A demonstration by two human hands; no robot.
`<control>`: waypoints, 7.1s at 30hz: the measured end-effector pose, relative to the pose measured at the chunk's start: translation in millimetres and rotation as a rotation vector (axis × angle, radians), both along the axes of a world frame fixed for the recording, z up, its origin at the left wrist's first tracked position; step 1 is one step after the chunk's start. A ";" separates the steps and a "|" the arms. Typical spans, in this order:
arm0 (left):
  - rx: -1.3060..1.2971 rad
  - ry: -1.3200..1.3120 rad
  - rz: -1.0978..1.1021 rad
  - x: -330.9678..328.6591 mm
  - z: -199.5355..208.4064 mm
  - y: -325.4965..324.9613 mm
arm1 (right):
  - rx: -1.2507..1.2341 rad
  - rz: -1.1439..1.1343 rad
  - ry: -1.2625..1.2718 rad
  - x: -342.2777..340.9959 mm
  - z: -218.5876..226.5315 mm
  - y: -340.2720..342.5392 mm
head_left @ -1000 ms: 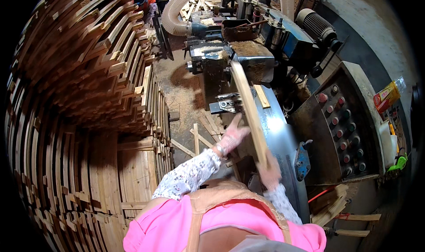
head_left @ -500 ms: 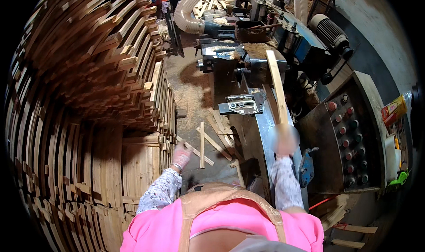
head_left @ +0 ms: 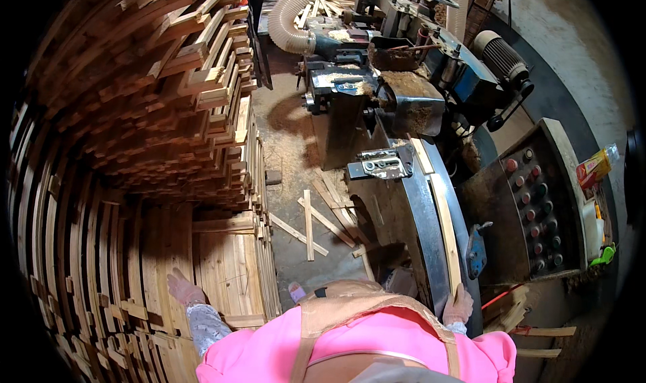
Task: The person feeds thin wooden strips into a woodworking machine to smooth or shape them. After processing, the person stacks the finished strips onto a large pile of similar wood pieces.
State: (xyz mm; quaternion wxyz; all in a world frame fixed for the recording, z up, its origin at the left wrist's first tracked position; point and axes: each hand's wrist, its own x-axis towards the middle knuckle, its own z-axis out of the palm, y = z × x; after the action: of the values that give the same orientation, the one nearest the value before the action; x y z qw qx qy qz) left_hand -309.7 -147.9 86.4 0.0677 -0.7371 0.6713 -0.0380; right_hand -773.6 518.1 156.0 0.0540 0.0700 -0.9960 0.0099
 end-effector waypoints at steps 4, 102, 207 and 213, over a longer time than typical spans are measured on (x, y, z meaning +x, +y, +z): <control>-0.070 0.037 -0.181 6.0 -6.6 41.8 | -0.006 0.051 0.054 -17.6 -7.4 -3.0; 0.675 2.108 -0.427 -476.9 259.7 29.6 | -0.946 0.881 -0.854 -75.5 38.5 -317.4; 0.154 0.143 -0.457 -60.4 -2.2 76.5 | -0.206 0.450 0.158 -183.4 -24.4 -146.3; 0.019 0.486 -0.658 -207.8 52.9 62.6 | -0.140 0.352 0.080 -315.0 -42.9 -292.3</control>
State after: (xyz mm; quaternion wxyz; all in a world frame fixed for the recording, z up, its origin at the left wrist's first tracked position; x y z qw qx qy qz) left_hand -517.5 -85.3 139.3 -0.1017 -0.4699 0.8681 0.1239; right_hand -1088.7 225.8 113.2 0.0957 0.2397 -0.9623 0.0859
